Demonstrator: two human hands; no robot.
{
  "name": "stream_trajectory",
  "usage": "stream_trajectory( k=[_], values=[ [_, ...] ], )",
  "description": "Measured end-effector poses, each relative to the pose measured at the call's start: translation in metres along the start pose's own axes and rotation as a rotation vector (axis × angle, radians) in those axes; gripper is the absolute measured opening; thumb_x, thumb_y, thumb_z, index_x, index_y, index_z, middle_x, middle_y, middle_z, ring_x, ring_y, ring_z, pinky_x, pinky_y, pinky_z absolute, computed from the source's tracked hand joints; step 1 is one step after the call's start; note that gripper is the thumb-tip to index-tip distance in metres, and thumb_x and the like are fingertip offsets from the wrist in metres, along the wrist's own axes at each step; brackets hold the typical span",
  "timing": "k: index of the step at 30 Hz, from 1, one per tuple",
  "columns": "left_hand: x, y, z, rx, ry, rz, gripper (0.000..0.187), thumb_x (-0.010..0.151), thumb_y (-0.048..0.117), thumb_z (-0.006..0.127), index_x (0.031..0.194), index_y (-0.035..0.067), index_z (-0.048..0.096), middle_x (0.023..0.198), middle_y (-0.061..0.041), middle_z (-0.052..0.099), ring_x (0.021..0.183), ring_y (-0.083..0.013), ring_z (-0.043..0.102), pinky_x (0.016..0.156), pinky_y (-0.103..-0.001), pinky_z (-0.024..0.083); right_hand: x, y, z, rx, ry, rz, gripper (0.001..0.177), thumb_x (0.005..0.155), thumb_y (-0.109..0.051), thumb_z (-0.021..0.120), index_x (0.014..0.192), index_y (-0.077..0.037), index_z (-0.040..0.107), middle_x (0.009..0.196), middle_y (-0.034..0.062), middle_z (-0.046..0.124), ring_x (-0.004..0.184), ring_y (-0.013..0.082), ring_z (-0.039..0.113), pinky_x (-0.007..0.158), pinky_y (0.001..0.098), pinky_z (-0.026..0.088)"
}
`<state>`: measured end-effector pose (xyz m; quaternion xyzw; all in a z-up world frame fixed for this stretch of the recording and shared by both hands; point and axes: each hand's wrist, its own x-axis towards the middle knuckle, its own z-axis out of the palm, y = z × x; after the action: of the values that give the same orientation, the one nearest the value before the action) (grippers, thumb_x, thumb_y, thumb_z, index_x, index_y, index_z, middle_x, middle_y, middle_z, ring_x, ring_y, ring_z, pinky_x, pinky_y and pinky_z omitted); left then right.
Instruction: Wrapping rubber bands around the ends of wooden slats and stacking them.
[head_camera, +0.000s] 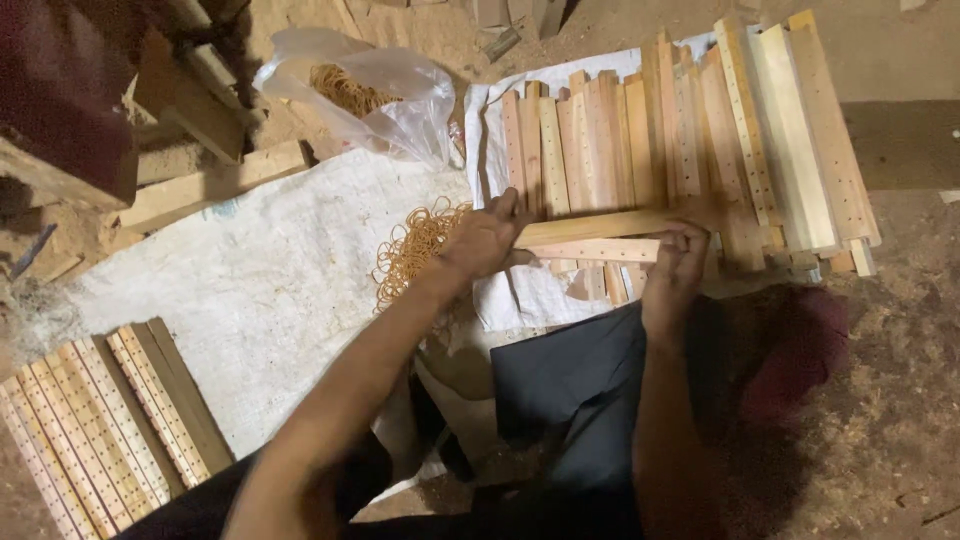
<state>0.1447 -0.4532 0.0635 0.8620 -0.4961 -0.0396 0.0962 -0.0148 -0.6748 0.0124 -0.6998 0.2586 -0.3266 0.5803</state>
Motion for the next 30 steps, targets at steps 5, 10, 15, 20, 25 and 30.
stream_trajectory(
  k=[5,10,15,20,25,30],
  values=[
    [-0.019,-0.031,-0.038,-0.11,-0.192,0.008,0.055,0.096,0.047,0.062,0.128,0.002,0.058,0.125,-0.022,0.057,0.109,-0.0416,0.066,0.092,-0.051,0.055,0.002,-0.016,0.041,0.146,0.095,0.081,0.014,0.1,-0.018,0.05,0.115,-0.02,0.049,0.095,-0.0047,0.052,0.081,0.0068,0.055,0.061,0.0154,0.046],
    [-0.054,-0.042,-0.09,-0.175,-0.402,-0.094,0.071,0.103,0.06,0.039,0.142,0.0,0.04,0.111,-0.025,0.068,0.108,-0.041,0.067,0.1,-0.052,0.047,-0.001,0.011,0.09,0.489,0.163,0.265,0.022,0.103,-0.023,0.06,0.122,-0.024,0.051,0.107,0.0042,0.069,0.08,0.0152,0.073,0.054,0.0207,0.059],
    [-0.114,-0.018,-0.141,-0.651,-0.334,-0.295,0.052,0.102,0.038,0.053,0.13,-0.005,0.044,0.095,-0.038,0.068,0.089,-0.0576,0.068,0.077,-0.062,0.05,-0.048,-0.136,0.14,1.023,0.067,0.457,0.067,0.104,-0.053,0.054,0.16,-0.026,0.031,0.172,0.005,0.01,0.157,0.0297,0.011,0.13,0.0506,0.012],
    [-0.157,-0.034,-0.051,-1.04,-0.043,-0.425,0.036,0.101,0.04,0.057,0.111,0.006,0.056,0.07,-0.016,0.065,0.066,-0.0282,0.069,0.063,-0.039,0.054,-0.112,-0.069,0.188,0.705,-0.219,0.48,0.028,0.102,-0.016,0.06,0.129,-0.009,0.059,0.129,0.0033,0.066,0.119,0.0122,0.061,0.105,0.0333,0.052],
    [-0.19,-0.034,-0.004,-1.294,0.152,-0.55,0.042,0.101,0.039,0.053,0.128,0.007,0.05,0.06,-0.009,0.06,0.054,-0.023,0.065,0.055,-0.035,0.055,-0.133,-0.054,0.214,0.473,-0.48,0.457,0.045,0.101,-0.019,0.063,0.142,-0.001,0.057,0.11,0.0078,0.072,0.096,0.0085,0.066,0.085,0.03,0.06],
    [-0.218,-0.042,0.039,-1.38,0.294,-0.58,0.052,0.104,0.031,0.054,0.148,0.006,0.042,0.062,-0.015,0.067,0.053,-0.0229,0.068,0.054,-0.032,0.057,-0.138,-0.054,0.236,0.443,-0.487,0.474,0.043,0.102,-0.023,0.061,0.14,-0.002,0.059,0.107,0.0113,0.07,0.091,0.0107,0.068,0.082,0.0319,0.061]
  ],
)
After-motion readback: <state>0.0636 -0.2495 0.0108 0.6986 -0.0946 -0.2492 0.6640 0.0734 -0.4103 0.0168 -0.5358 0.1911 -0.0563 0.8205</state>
